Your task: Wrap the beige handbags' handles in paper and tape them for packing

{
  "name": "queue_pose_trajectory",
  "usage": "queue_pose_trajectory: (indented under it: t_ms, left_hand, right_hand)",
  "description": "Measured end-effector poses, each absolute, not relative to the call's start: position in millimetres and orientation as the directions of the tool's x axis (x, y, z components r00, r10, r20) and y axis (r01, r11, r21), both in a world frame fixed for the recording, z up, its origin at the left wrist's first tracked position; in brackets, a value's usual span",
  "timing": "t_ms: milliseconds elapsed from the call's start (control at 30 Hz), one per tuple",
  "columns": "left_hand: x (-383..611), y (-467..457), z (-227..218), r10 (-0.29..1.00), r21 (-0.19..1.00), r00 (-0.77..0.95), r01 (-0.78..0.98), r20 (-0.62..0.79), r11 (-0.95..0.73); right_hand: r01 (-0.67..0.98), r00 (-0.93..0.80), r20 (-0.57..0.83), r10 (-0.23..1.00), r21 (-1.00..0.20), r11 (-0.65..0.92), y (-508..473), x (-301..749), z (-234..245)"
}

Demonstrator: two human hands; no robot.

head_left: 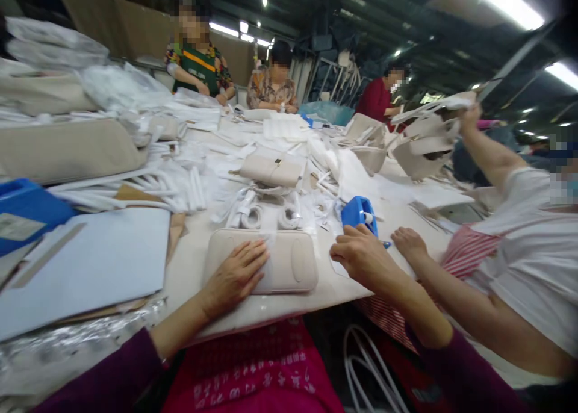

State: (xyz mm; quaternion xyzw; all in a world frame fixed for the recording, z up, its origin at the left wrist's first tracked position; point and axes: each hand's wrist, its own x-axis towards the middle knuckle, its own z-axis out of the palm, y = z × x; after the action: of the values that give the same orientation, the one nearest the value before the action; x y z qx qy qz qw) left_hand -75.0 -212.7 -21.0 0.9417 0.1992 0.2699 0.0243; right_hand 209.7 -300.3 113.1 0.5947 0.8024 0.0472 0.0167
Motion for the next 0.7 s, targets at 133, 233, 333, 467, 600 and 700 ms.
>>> queue_pose_trajectory:
  t_ms: [133,233,333,467,600,700]
  left_hand:
    - [-74,-215,-19,0.419,0.179,0.774,0.381,0.475,-0.907]
    - [-75,-216,-19,0.431,0.193,0.754,0.389,0.496,-0.901]
    - [-76,-217,-18,0.462,0.215,0.735,0.412,0.495,-0.886]
    - [-76,-218,-16,0.501,0.236,0.722,0.444,0.477,-0.865]
    - [-75,-218,-14,0.497,0.242,0.738,0.435,0.455,-0.867]
    - [-75,-217,-15,0.485,0.239,0.746,0.422,0.457,-0.875]
  right_hand:
    - [0.759,-0.632,-0.202,0.748,0.029,0.650,-223,141,121]
    - [0.707,-0.658,-0.302,0.690,0.067,0.704,-179,113,109]
    - [0.703,-0.629,-0.354,0.692,0.120,0.701,-156,101,102]
    - [0.677,-0.628,-0.352,0.694,0.193,0.710,-147,94,100]
    - [0.642,-0.657,-0.327,0.679,0.230,0.731,-146,92,97]
    - [0.623,-0.682,-0.287,0.673,0.256,0.739,-147,92,92]
